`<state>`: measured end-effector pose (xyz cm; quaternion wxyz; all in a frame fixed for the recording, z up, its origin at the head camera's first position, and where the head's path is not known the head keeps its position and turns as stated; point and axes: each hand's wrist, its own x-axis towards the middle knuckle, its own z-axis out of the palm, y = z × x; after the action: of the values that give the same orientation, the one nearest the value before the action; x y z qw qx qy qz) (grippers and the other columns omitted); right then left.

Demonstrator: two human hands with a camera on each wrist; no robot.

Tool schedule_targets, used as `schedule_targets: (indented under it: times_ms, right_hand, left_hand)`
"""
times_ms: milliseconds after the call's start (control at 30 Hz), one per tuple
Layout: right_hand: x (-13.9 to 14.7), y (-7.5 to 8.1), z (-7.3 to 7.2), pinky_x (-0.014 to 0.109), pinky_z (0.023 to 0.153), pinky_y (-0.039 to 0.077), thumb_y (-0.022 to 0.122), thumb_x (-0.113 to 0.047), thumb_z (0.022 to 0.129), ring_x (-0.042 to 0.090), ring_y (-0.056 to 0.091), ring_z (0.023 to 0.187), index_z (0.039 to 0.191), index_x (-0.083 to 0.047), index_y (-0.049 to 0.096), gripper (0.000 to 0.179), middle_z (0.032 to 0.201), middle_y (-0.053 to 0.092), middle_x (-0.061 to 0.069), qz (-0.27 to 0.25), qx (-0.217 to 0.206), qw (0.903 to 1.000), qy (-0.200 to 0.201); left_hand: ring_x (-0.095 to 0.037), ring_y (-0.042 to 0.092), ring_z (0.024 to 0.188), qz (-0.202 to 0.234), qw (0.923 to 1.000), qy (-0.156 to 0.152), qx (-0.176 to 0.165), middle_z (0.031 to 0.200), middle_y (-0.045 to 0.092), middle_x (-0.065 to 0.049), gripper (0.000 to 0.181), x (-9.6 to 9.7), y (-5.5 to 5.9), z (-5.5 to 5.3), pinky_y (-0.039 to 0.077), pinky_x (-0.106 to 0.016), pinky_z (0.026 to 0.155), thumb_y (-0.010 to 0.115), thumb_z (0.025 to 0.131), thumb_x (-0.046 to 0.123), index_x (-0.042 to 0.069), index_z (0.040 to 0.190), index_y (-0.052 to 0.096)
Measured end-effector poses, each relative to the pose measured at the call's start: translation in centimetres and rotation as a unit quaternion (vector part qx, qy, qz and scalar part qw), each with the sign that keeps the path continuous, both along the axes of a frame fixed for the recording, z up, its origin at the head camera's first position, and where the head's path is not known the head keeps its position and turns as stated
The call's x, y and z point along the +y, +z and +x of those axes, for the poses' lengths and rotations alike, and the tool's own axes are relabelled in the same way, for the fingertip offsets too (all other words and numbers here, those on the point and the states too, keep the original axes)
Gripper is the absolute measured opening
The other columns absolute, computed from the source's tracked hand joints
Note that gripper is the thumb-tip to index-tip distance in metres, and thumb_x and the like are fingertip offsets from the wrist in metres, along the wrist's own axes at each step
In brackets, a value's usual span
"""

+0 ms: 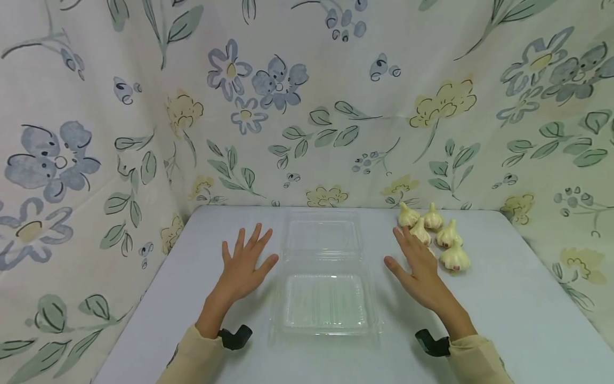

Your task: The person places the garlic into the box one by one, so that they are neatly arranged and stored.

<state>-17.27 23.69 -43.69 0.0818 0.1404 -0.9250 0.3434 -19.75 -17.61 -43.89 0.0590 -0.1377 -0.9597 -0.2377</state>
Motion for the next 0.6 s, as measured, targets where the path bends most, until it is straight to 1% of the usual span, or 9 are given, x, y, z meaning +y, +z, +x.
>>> schedule_targets:
  times_ms: [133, 300, 433, 600]
  right_hand:
    - [-0.1, -0.8, 0.3, 0.081, 0.111, 0.009, 0.057, -0.037, 0.104, 0.051, 0.011, 0.155, 0.165, -0.028, 0.018, 0.072, 0.172, 0.012, 0.013, -0.026, -0.019, 0.9991, 0.026]
    - [-0.5, -1.7, 0.5, 0.076, 0.112, 0.02, 0.061, -0.036, 0.102, 0.048, 0.021, 0.153, 0.164, -0.025, 0.023, 0.073, 0.168, 0.027, 0.014, -0.026, -0.021, 0.9983, 0.047]
    - [-0.9, -2.3, 0.9, 0.074, 0.112, 0.026, 0.063, -0.038, 0.101, 0.046, 0.029, 0.151, 0.162, -0.025, 0.029, 0.071, 0.166, 0.033, 0.014, -0.021, -0.033, 0.9971, 0.066]
    - [-1.5, -2.8, 1.3, 0.076, 0.109, 0.03, 0.066, -0.041, 0.099, 0.046, 0.034, 0.148, 0.159, -0.025, 0.037, 0.069, 0.163, 0.038, 0.015, -0.021, -0.05, 0.994, 0.095]
  left_hand:
    - [-0.042, -0.002, 0.159, 0.029, 0.999, -0.032, -0.014, 0.173, 0.011, -0.001, 0.071, -0.1, -0.7, 0.4, -0.011, -0.077, 0.114, 0.049, 0.101, 0.059, 0.031, 0.163, 0.027]
    - [-0.037, 0.002, 0.16, 0.056, 0.9955, -0.067, -0.036, 0.173, 0.011, 0.005, 0.072, -0.2, -1.6, 1.0, -0.007, -0.074, 0.117, 0.055, 0.1, 0.057, 0.036, 0.162, 0.025]
    - [-0.04, 0.009, 0.159, 0.067, 0.9915, -0.094, -0.061, 0.173, 0.012, 0.005, 0.076, -0.4, -2.1, 1.5, -0.001, -0.075, 0.118, 0.061, 0.096, 0.056, 0.038, 0.161, 0.027]
    - [-0.042, 0.012, 0.158, 0.082, 0.9844, -0.128, -0.088, 0.173, 0.015, 0.003, 0.079, -0.5, -2.5, 2.1, 0.0, -0.076, 0.117, 0.069, 0.092, 0.051, 0.037, 0.16, 0.03]
